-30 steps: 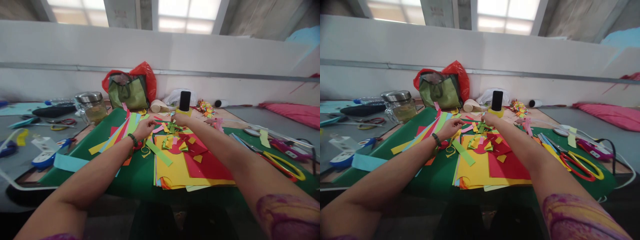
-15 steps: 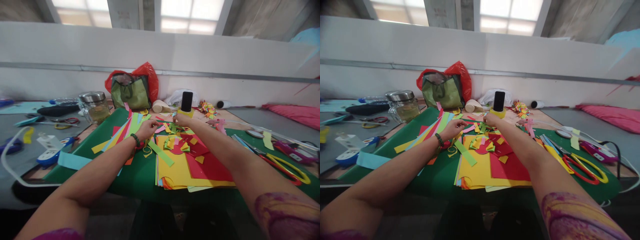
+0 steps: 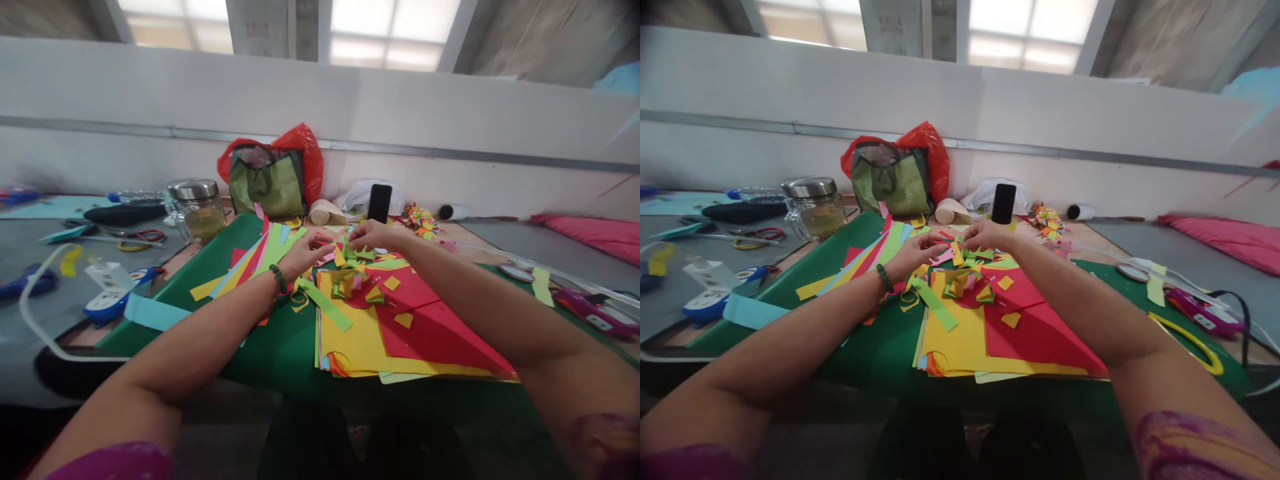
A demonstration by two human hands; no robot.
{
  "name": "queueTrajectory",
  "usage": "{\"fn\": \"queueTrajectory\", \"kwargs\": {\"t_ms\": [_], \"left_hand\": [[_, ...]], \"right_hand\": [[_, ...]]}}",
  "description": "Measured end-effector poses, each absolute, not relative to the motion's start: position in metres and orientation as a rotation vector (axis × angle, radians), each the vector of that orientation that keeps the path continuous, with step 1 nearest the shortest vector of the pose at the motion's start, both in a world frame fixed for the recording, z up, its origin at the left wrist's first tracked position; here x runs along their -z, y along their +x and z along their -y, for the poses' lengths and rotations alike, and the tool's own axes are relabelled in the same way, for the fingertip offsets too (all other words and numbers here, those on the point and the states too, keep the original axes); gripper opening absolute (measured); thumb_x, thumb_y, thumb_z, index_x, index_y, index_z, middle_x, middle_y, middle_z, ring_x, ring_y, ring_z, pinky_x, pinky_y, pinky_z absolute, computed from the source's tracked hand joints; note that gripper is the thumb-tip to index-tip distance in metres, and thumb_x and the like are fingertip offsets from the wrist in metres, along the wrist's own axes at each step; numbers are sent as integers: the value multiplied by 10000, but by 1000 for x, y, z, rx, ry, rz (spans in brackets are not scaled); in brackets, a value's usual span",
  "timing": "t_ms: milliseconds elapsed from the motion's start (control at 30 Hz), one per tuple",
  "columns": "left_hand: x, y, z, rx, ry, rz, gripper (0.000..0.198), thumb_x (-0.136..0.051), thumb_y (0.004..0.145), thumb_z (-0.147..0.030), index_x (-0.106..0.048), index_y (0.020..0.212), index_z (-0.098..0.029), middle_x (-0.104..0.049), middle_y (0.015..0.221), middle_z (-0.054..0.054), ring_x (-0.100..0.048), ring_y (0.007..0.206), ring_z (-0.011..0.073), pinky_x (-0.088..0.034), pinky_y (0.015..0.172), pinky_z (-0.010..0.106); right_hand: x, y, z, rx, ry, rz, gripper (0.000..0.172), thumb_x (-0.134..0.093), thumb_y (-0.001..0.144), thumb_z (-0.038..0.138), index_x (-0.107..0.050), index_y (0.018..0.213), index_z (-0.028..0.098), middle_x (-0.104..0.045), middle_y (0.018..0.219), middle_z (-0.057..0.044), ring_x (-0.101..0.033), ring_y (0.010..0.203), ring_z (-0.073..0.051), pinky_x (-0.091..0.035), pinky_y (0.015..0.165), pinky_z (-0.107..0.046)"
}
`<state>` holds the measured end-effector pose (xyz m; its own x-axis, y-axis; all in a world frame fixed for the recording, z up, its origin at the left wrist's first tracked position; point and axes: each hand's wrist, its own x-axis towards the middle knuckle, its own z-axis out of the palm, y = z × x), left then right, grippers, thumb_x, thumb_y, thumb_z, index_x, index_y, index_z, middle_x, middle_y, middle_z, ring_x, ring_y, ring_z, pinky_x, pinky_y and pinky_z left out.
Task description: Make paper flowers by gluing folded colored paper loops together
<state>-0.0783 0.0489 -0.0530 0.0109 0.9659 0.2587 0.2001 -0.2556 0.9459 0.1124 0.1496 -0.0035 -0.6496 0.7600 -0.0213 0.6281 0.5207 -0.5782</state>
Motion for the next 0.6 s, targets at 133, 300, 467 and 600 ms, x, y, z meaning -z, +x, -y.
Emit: {"fn": "queueTrajectory", "kwargs": {"t_ms": [133,300,467,600], "left_hand": [[48,-68,-38,-1223,1447,-1250,410,-769,697,-426,-631,973,-156,-663,790,17,-611,647,109,-471,555,215],[48,-63,-31,-1157,1469,-1120,360,-808,640,-346,-660,885,-128,-667,758,11,-595,650,96,-498,656,254],[46,-64,-31,-1202,1381,-1094,324,-823,617,-318,-654,820,-130,-667,730,8,-618,653,107,-512,693,283],[43,-64,-32,-1215,1250,-1092,315,-838,603,-277,-641,799,-129,-668,705,7,-640,640,112,-520,698,287]], "right_hand": [[1,109,-121,-1163,-1073,2482,116,-755,618,245,-708,667,151,-611,534,19,-538,511,-81,-393,456,-167],[4,109,-99,-1221,-995,2481,107,-739,626,225,-718,679,134,-617,538,9,-541,525,-86,-397,463,-172],[5,119,-93,-1215,-1097,2306,89,-656,770,218,-698,808,149,-692,737,-24,-572,591,-87,-428,491,-169],[8,132,-93,-926,-1235,2177,148,-563,766,95,-675,850,145,-676,767,-19,-565,618,-95,-421,518,-175]]}}
